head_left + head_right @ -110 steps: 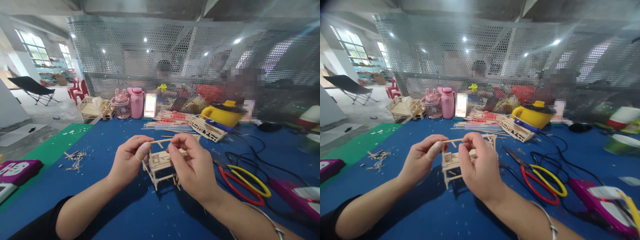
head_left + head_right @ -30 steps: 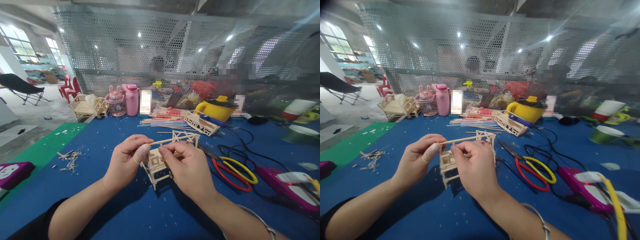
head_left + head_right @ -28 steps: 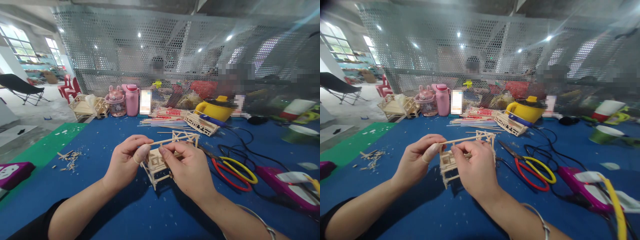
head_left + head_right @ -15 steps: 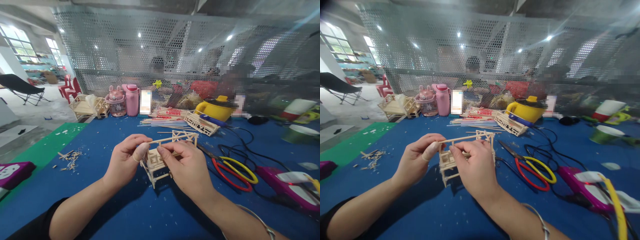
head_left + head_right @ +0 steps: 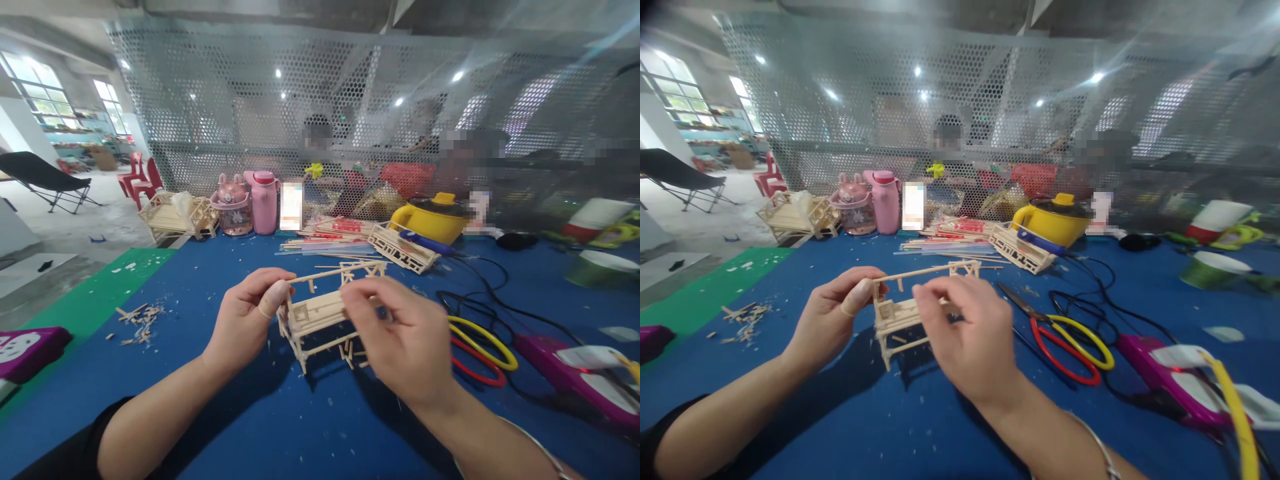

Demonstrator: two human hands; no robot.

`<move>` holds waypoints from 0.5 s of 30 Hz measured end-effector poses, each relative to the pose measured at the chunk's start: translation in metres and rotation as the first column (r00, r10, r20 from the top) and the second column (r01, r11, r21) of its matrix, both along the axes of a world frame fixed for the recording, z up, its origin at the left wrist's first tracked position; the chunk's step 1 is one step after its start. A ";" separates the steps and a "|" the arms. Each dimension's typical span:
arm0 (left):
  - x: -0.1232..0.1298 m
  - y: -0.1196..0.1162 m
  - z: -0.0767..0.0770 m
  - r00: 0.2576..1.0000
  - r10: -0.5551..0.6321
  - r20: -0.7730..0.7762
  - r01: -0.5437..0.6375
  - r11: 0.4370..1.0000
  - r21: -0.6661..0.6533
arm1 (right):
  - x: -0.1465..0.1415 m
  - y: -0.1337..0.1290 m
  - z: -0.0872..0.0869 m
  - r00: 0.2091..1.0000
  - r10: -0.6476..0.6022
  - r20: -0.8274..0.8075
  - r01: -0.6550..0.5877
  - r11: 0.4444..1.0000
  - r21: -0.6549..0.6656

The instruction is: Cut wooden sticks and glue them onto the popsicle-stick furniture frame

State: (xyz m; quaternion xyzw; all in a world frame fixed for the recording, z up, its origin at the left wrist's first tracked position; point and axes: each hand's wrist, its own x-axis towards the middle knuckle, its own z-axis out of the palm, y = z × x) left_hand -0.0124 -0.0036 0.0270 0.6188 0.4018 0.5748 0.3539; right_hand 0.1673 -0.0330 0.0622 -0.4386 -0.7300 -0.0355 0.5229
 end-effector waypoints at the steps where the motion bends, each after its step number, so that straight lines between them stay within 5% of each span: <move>1: -0.001 0.001 -0.001 1.000 -0.007 0.012 0.007 1.000 -0.016 | 0.009 0.005 0.004 0.999 -0.036 -0.027 0.037 0.998 0.048; 5: -0.003 0.005 -0.003 0.998 -0.011 0.067 0.016 0.997 -0.077 | 0.066 0.058 0.017 0.946 -0.308 -0.105 0.320 0.937 0.139; 9: -0.004 0.003 0.000 0.993 0.006 0.114 0.009 0.991 -0.130 | 0.133 0.121 0.017 0.770 -0.567 0.293 0.605 0.795 -0.050; 12: -0.005 0.002 0.002 0.992 0.008 0.124 0.011 0.989 -0.148 | 0.167 0.151 0.006 0.587 -0.562 0.583 0.760 0.630 -0.159; 15: -0.005 0.003 0.002 0.993 0.008 0.119 0.010 0.989 -0.147 | 0.186 0.168 -0.005 0.553 -0.503 0.665 0.814 0.496 -0.302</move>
